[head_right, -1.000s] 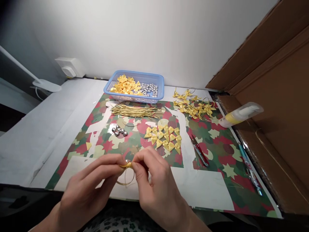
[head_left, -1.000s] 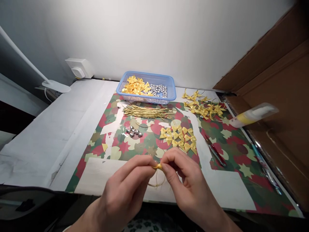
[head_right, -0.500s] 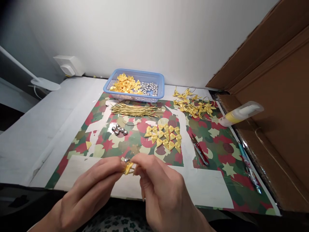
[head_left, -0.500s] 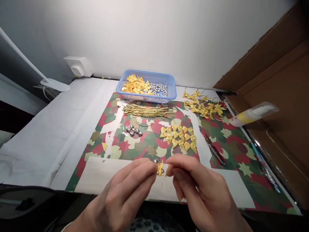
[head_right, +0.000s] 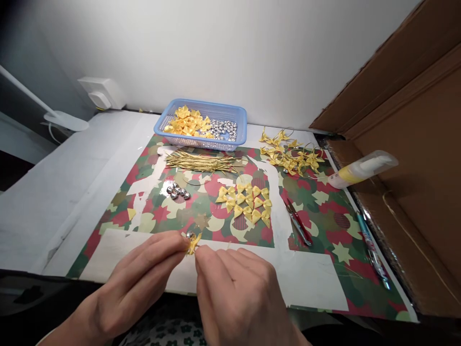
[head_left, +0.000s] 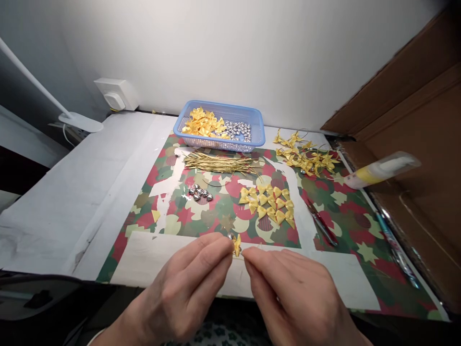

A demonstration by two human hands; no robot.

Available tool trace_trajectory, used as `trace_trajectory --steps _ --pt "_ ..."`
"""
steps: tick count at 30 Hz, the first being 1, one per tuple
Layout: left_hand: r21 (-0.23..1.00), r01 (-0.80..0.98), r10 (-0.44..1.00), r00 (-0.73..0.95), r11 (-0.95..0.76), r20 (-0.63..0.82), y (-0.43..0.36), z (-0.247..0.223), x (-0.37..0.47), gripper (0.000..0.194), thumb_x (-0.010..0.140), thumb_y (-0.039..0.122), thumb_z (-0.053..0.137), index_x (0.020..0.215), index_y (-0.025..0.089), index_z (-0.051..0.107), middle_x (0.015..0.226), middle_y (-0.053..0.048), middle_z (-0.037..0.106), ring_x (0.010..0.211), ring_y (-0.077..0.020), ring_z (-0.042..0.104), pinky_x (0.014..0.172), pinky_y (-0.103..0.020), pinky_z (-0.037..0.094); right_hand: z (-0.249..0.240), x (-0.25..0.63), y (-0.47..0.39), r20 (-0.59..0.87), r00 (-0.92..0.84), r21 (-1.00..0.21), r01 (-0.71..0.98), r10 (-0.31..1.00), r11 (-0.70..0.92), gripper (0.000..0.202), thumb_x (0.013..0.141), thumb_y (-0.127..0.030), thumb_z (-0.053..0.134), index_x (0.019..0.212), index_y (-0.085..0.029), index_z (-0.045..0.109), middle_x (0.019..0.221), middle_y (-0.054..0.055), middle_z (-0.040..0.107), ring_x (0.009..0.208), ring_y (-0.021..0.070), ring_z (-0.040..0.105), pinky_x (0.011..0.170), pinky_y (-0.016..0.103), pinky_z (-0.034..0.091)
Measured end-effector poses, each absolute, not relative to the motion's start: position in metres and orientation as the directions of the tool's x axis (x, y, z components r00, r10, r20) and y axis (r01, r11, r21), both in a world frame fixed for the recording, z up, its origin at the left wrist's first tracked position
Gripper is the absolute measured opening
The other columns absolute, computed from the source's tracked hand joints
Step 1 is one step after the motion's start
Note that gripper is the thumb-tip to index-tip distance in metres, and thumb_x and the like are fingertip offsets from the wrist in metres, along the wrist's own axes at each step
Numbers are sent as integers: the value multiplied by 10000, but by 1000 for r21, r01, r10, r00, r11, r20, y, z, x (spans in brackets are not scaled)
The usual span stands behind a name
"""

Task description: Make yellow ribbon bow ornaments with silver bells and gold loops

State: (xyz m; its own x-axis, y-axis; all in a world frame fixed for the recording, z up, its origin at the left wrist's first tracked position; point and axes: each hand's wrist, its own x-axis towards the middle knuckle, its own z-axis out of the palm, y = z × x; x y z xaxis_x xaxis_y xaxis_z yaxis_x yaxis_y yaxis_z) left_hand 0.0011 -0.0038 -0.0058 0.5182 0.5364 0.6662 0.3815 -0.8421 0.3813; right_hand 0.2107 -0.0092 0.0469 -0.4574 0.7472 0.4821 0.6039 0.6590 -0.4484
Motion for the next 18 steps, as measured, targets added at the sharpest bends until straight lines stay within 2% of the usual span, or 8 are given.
trace_trajectory --steps 4,12,18 --pt "379 378 533 526 -844 663 -3 -5 3 418 928 -53 445 1321 -5 581 1227 -229 692 1240 -304 599 1031 -439 565 46 211 -9 484 -466 -433 608 741 666 179 902 -3 517 975 -123 627 602 15 596 631 187 690 679 301 604" --pt "340 391 511 527 -855 679 0 0 7 359 929 -47 448 1242 -27 621 1170 -239 700 1182 -312 614 999 -433 577 44 210 -10 471 -458 -454 607 754 652 203 887 16 501 838 -161 588 672 53 683 619 173 692 617 272 554" --pt "343 413 529 529 -844 664 -1 2 10 353 952 -35 430 1244 5 624 1146 -220 727 1129 -298 657 955 -433 603 39 211 -13 480 -467 -388 647 743 657 188 893 19 511 979 -92 635 749 88 722 658 180 698 649 295 552"
